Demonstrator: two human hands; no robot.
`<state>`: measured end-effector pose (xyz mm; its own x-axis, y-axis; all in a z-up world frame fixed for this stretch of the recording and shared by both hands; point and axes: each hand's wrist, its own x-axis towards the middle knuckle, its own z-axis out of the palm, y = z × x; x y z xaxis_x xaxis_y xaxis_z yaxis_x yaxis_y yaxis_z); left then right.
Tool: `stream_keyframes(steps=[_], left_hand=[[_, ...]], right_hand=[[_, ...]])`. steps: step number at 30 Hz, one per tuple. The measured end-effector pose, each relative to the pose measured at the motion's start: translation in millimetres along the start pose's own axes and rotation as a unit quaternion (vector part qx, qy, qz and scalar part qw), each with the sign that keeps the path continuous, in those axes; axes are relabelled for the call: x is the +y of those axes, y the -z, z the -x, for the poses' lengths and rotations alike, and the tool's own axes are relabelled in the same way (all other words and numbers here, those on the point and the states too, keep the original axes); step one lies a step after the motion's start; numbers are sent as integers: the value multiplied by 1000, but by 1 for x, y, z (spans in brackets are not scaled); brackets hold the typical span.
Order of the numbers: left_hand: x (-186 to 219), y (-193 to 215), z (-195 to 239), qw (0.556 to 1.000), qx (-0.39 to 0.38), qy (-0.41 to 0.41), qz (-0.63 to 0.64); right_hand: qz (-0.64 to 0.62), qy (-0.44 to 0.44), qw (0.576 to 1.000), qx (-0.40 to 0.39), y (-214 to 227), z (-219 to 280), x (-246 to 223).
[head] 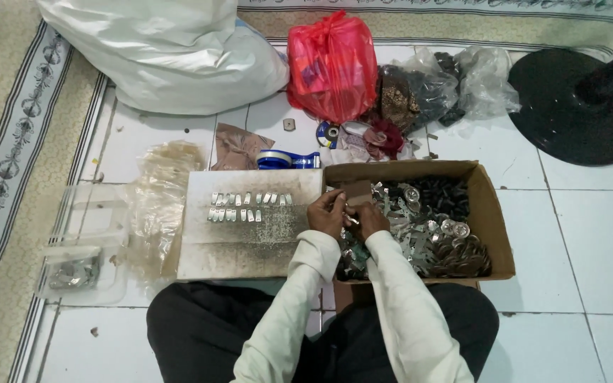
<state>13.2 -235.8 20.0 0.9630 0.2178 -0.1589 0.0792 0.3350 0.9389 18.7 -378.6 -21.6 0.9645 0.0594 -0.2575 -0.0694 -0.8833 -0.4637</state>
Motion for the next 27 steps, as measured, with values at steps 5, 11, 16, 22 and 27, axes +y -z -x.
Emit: stream_keyframes(steps=[5, 11, 16, 22, 27], left_hand=[[4, -1, -1, 999, -9, -34, -3], [12, 0, 5, 998, -18, -54, -18], [20, -1, 8, 998, -12, -53, -11], [20, 1, 8, 999, -17, -33, -28], [-17, 7, -11, 991, -41, -54, -114]], right_hand=[[33, 12, 999, 25, -23, -4, 10], [-20, -20, 999, -16, 1, 10, -5], [-244, -85, 965, 38, -10, -1, 16], [-582, -133, 800, 62, 9, 11, 4], [-656, -105, 747, 42, 20, 13, -1]])
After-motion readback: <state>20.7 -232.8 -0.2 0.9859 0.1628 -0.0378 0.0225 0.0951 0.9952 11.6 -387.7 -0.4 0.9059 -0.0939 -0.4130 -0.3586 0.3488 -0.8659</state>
